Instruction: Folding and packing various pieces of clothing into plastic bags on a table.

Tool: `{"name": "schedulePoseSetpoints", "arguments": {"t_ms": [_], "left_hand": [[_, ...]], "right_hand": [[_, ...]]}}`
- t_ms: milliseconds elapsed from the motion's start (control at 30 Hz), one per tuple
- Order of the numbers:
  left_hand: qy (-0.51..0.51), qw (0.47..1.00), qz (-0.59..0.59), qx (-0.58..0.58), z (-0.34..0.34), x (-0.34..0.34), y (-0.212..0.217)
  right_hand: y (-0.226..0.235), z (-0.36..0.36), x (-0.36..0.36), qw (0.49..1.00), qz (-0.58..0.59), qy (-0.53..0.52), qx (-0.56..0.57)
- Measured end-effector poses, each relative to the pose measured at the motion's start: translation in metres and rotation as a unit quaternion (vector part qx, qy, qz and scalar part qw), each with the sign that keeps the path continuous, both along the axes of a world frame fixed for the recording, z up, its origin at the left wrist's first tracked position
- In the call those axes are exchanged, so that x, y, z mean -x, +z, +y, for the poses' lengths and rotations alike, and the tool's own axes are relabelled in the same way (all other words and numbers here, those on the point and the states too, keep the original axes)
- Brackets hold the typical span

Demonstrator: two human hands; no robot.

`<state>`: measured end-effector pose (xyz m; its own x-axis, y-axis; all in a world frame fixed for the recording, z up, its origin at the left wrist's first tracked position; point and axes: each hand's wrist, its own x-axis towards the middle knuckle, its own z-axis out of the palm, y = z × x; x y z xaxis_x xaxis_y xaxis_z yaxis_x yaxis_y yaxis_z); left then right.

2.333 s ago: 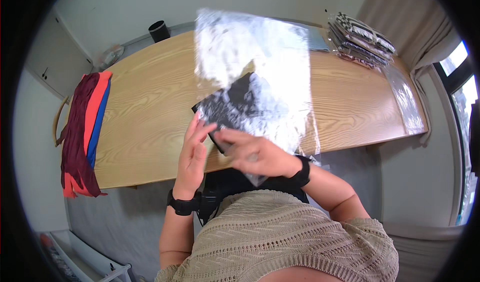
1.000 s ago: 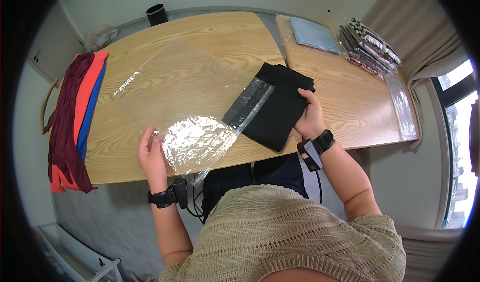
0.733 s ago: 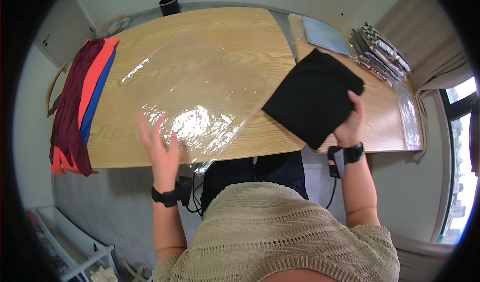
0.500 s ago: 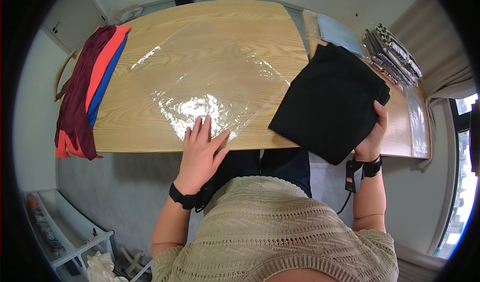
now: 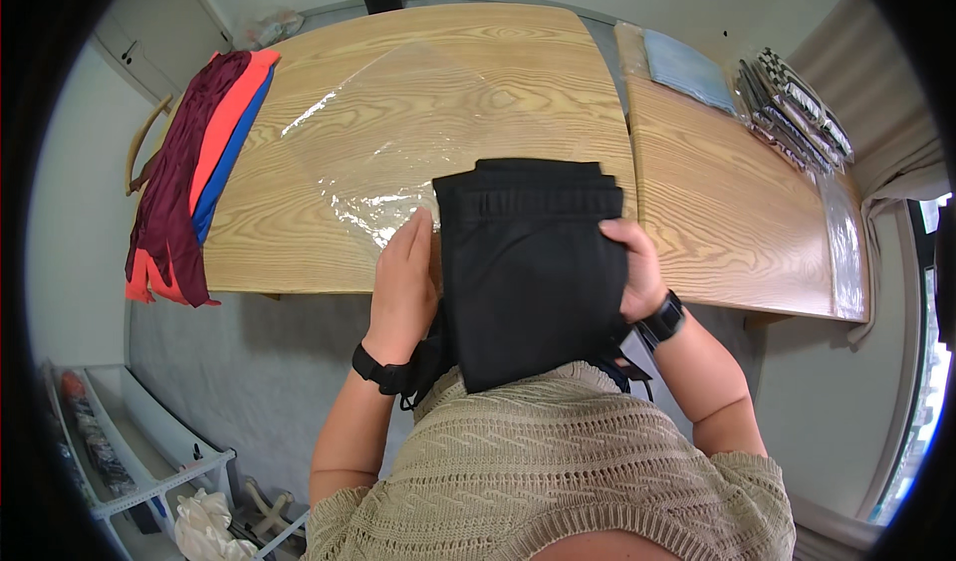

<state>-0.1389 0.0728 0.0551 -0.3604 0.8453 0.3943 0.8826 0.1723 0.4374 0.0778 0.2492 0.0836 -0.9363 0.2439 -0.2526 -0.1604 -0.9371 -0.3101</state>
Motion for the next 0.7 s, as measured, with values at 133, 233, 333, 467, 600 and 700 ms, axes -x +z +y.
{"name": "schedulePoseSetpoints", "arguments": {"t_ms": [133, 233, 333, 467, 600, 700], "left_hand": [[0.009, 1.000, -0.001, -0.022, 0.004, -0.005, 0.008], [0.006, 1.000, -0.004, -0.024, 0.005, -0.004, 0.004], [-0.004, 1.000, -0.005, -0.028, 0.007, -0.005, 0.003], [-0.015, 0.999, 0.020, -0.022, 0.007, -0.004, 0.002], [-0.012, 0.999, 0.044, 0.008, 0.001, -0.006, 0.010], [-0.013, 0.999, 0.046, 0.014, -0.002, -0.006, 0.004]], "right_hand": [[-0.037, 0.018, 0.013, 0.999, -0.049, -0.001, 0.011], [-0.032, 0.021, 0.017, 0.996, -0.084, 0.000, 0.016], [-0.027, 0.020, 0.026, 0.994, -0.103, 0.011, 0.017], [-0.018, 0.020, 0.052, 0.990, -0.135, 0.042, 0.004], [-0.020, 0.051, 0.073, 0.985, -0.096, 0.130, 0.057], [-0.022, 0.064, 0.080, 0.990, -0.066, 0.108, 0.058]]}}
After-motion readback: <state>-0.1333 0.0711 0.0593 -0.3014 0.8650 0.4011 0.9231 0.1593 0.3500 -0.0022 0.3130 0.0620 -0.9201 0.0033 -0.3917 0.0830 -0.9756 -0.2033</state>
